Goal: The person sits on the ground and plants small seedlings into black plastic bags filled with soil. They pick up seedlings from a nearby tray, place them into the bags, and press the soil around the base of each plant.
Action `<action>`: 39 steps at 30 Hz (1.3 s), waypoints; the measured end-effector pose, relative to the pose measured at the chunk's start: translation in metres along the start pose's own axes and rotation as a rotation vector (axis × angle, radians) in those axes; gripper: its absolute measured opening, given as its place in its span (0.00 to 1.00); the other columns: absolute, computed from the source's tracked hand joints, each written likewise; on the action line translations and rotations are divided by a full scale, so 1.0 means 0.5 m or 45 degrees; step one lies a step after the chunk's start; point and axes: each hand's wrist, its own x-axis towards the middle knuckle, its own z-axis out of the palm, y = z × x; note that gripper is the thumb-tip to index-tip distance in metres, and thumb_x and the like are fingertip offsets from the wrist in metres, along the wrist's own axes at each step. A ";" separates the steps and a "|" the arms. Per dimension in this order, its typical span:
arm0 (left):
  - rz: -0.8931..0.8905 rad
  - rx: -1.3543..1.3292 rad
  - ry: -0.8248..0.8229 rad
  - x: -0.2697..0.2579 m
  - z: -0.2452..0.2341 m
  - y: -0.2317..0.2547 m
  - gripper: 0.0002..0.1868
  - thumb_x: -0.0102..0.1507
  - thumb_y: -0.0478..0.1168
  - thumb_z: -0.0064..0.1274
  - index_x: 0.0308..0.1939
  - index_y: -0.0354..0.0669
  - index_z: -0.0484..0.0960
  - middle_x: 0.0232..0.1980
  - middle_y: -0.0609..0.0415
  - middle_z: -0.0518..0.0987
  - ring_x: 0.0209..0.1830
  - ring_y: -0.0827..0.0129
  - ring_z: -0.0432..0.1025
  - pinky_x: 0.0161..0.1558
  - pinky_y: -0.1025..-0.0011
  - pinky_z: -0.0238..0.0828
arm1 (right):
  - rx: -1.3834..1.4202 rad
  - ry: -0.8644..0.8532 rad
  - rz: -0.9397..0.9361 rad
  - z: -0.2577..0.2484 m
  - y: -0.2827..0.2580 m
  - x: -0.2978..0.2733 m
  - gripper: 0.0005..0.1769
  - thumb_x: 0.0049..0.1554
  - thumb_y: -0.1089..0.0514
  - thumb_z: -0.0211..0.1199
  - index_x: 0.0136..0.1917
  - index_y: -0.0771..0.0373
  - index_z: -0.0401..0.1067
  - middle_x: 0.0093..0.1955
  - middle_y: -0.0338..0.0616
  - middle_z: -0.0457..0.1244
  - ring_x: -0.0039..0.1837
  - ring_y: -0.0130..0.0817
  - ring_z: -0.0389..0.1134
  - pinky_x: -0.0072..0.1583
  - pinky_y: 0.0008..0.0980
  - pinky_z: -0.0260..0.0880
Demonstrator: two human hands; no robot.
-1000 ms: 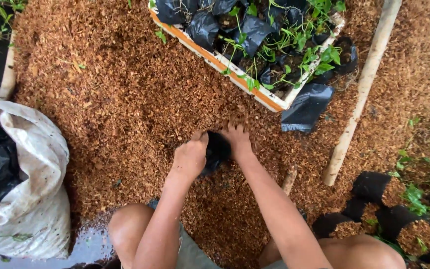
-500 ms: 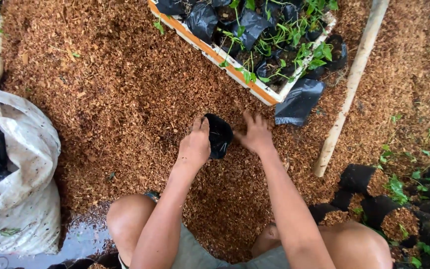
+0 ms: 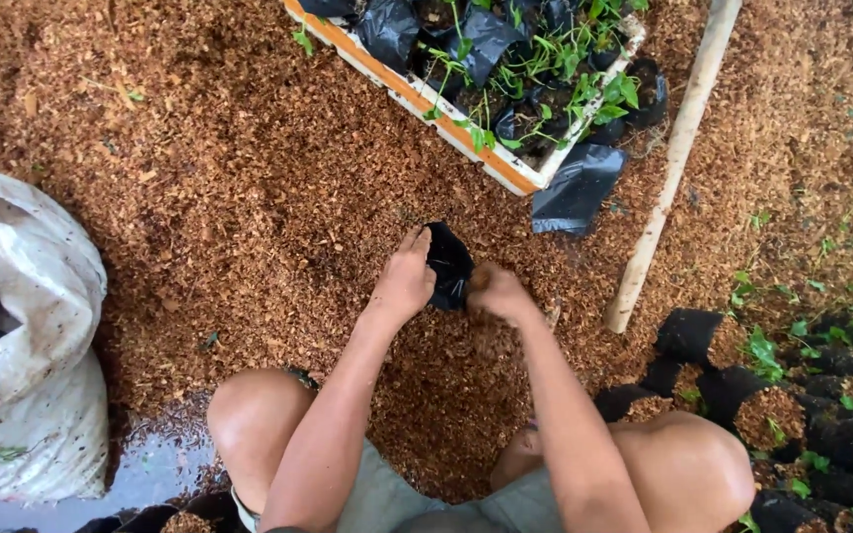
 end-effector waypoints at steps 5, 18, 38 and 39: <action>-0.018 -0.129 0.005 -0.016 -0.018 0.011 0.34 0.64 0.27 0.42 0.76 0.31 0.58 0.77 0.29 0.56 0.72 0.35 0.62 0.61 0.52 0.75 | 0.702 0.217 0.055 -0.091 -0.144 -0.079 0.31 0.46 0.62 0.69 0.63 0.69 0.67 0.60 0.58 0.63 0.63 0.54 0.65 0.60 0.55 0.67; -0.087 -0.093 -0.082 0.024 0.057 -0.061 0.32 0.62 0.23 0.44 0.72 0.24 0.63 0.76 0.28 0.59 0.77 0.40 0.56 0.69 0.53 0.67 | 0.988 -0.077 -0.387 -0.006 -0.243 -0.107 0.34 0.41 0.75 0.76 0.60 0.59 0.72 0.56 0.44 0.62 0.58 0.43 0.65 0.59 0.42 0.72; -0.236 0.144 -0.057 0.015 0.036 -0.062 0.34 0.66 0.36 0.51 0.77 0.46 0.63 0.80 0.40 0.57 0.66 0.39 0.69 0.63 0.41 0.69 | -0.749 -0.283 0.165 0.053 -0.059 -0.101 0.49 0.50 0.61 0.66 0.81 0.61 0.50 0.77 0.75 0.46 0.72 0.77 0.55 0.63 0.71 0.66; -0.243 0.147 -0.045 0.019 0.043 -0.072 0.33 0.66 0.36 0.51 0.76 0.46 0.64 0.79 0.39 0.57 0.64 0.37 0.71 0.62 0.41 0.70 | -0.845 -0.177 0.108 0.090 0.009 -0.062 0.46 0.50 0.70 0.60 0.81 0.61 0.51 0.75 0.74 0.48 0.70 0.77 0.58 0.59 0.69 0.71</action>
